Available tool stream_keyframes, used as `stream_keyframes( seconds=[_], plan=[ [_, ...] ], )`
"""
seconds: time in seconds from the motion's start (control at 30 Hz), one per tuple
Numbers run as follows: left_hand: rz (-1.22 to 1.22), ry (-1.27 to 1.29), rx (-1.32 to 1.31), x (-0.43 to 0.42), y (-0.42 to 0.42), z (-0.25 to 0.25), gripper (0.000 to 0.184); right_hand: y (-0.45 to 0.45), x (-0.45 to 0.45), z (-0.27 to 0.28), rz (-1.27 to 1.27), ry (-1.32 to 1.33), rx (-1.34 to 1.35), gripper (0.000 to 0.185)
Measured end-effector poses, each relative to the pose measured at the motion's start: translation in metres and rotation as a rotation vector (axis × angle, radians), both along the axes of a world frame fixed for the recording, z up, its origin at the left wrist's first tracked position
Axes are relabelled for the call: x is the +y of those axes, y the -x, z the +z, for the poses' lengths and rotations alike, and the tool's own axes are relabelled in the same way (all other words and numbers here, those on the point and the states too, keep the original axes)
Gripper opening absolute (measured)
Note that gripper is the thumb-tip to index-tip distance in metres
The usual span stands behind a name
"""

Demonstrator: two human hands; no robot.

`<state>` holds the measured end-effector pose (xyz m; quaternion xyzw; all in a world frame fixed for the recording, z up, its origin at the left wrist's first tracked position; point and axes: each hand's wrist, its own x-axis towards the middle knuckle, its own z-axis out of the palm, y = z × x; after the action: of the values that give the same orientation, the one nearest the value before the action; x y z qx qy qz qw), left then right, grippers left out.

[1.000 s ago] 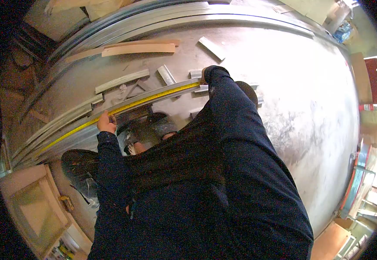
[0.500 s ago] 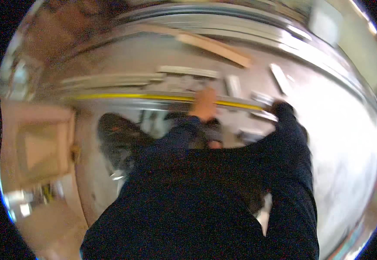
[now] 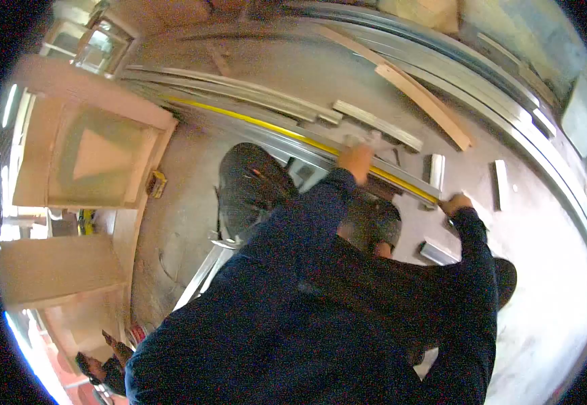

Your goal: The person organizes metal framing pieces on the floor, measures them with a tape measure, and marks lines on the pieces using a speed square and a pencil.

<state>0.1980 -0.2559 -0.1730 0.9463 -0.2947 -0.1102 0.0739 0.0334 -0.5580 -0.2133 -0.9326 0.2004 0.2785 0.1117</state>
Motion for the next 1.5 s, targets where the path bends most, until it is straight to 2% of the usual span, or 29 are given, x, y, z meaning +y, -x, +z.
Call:
stream_keyframes(
  seconds=[0.03,0.07,0.1,0.17,0.27,0.33,0.43,0.5,0.57,0.67,0.93,1.07,1.13,1.17,1.27,1.3,1.33,1.4,1.47,1.5],
  plan=[
    [0.000,-0.026,-0.022,0.007,-0.008,0.001,0.015,-0.012,0.023,0.024,-0.048,-0.061,0.015,0.057],
    [0.106,-0.010,0.045,0.012,-0.013,-0.001,0.017,-0.017,0.033,0.025,-0.125,-0.070,-0.005,0.057],
    [0.081,0.027,-0.208,0.019,-0.013,-0.021,0.020,-0.024,0.041,0.022,-0.055,0.003,0.001,0.060],
    [0.124,-0.025,-0.016,0.024,-0.018,-0.014,0.022,-0.031,0.059,0.042,-0.126,-0.023,0.063,0.067],
    [-0.032,-0.077,-0.069,0.016,-0.003,-0.004,0.030,-0.033,0.064,0.052,-0.242,-0.031,0.087,0.067],
    [-0.073,0.209,-0.033,0.004,0.012,0.001,0.043,-0.035,0.063,0.045,-0.256,-0.042,0.106,0.064],
    [-0.047,0.299,0.140,-0.026,0.026,0.005,0.047,-0.035,0.064,0.048,-0.271,-0.055,0.105,0.060],
    [-0.059,0.338,0.191,-0.040,0.032,-0.002,0.043,-0.034,0.063,0.044,-0.274,-0.061,0.107,0.059],
    [-0.054,0.324,0.062,-0.048,0.040,-0.006,0.038,-0.033,0.066,0.047,-0.255,-0.064,0.047,0.058],
    [-0.023,0.350,0.048,-0.055,0.043,-0.006,0.032,-0.030,0.068,0.062,-0.289,-0.053,-0.022,0.056],
    [-0.002,0.418,0.096,-0.062,0.048,-0.002,0.018,-0.022,0.073,0.070,-0.283,-0.083,-0.142,0.056],
    [0.001,0.425,0.073,-0.065,0.050,-0.003,0.016,-0.019,0.066,0.052,-0.298,-0.104,-0.174,0.057],
    [-0.005,0.423,0.075,-0.066,0.049,-0.006,0.016,-0.016,0.065,0.053,-0.363,-0.105,-0.353,0.042],
    [-0.012,0.419,0.076,-0.066,0.048,-0.007,0.017,-0.016,0.061,0.050,-0.361,-0.105,-0.350,0.042],
    [-0.030,0.396,0.065,-0.065,0.049,-0.006,0.018,-0.018,0.058,0.054,-0.366,-0.098,-0.807,0.024],
    [-0.030,0.396,0.066,-0.065,0.049,-0.005,0.018,-0.016,0.062,0.051,-0.366,-0.098,-0.807,0.024],
    [-0.028,0.386,0.074,-0.066,0.049,-0.004,0.019,-0.015,0.068,0.048,-0.484,-0.265,-0.919,0.022],
    [-0.025,0.373,0.089,-0.066,0.049,-0.003,0.021,-0.010,0.084,0.055,-0.604,-0.434,-1.020,0.020],
    [-0.048,0.392,0.052,-0.066,0.049,-0.006,0.023,-0.002,0.105,0.067,-0.665,-0.258,-0.850,0.019],
    [-0.046,0.392,0.058,-0.066,0.049,-0.007,0.023,0.000,0.110,0.069,-0.665,-0.257,-0.844,0.019]
  ],
)
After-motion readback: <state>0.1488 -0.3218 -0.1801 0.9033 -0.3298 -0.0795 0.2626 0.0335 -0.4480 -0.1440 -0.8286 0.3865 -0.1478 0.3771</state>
